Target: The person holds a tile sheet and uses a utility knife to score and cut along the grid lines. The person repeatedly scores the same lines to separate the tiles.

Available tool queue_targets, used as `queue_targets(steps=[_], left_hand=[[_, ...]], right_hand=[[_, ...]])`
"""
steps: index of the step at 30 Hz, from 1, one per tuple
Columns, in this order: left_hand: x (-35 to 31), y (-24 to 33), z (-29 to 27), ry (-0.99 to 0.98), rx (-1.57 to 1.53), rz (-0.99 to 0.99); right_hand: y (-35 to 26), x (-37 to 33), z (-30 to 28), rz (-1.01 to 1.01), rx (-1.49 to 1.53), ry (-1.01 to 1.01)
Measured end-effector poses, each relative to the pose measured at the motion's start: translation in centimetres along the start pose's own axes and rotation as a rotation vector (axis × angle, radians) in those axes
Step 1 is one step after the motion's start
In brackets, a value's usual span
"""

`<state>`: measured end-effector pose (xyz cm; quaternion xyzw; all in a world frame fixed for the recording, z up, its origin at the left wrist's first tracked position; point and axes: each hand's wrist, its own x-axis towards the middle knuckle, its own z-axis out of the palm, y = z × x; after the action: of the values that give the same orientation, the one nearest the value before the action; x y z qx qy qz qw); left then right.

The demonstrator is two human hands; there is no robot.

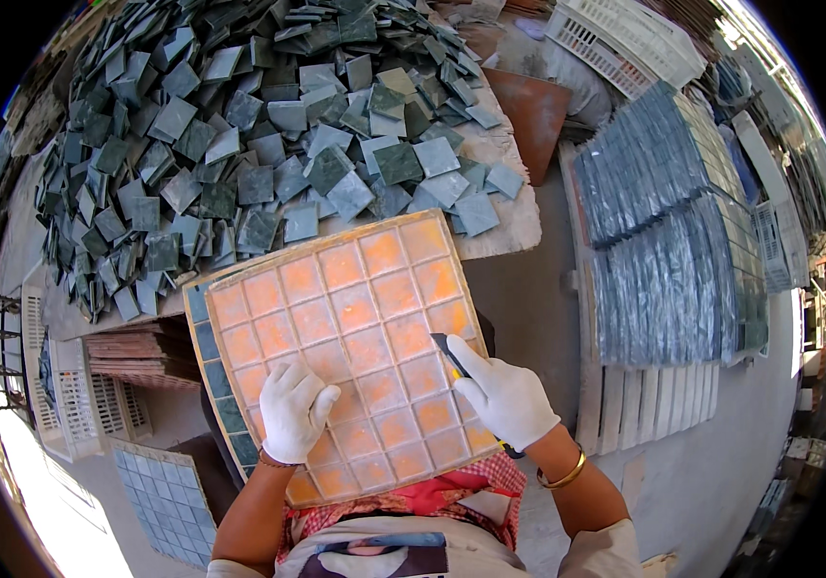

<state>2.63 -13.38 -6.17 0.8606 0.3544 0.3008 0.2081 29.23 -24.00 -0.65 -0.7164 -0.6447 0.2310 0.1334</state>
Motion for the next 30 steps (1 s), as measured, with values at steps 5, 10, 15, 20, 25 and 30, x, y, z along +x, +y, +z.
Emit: queue_targets(steps=[5, 10, 15, 20, 25, 30], left_hand=[[0.0, 0.0, -0.1, -0.003, 0.009, -0.001], [0.2, -0.1, 0.1, 0.014, 0.004, 0.006], [0.1, -0.1, -0.1, 0.001, 0.016, -0.005], [0.2, 0.1, 0.1, 0.015, 0.024, -0.023], [0.1, 0.0, 0.0, 0.019, 0.004, -0.024], [0.2, 0.1, 0.2, 0.021, -0.012, -0.018]], right_hand=[[0.2, 0.8, -0.5, -0.030, -0.161, -0.124], [0.2, 0.8, -0.4, -0.003, -0.115, -0.183], [0.0, 0.1, 0.4, 0.042, -0.018, -0.155], [0.3, 0.6, 1.3, 0.031, 0.075, -0.095], [-1.2, -0.5, 1.7, 0.159, 0.178, -0.089], [-2.3, 0.3, 2.2, 0.232, 0.157, -0.052]])
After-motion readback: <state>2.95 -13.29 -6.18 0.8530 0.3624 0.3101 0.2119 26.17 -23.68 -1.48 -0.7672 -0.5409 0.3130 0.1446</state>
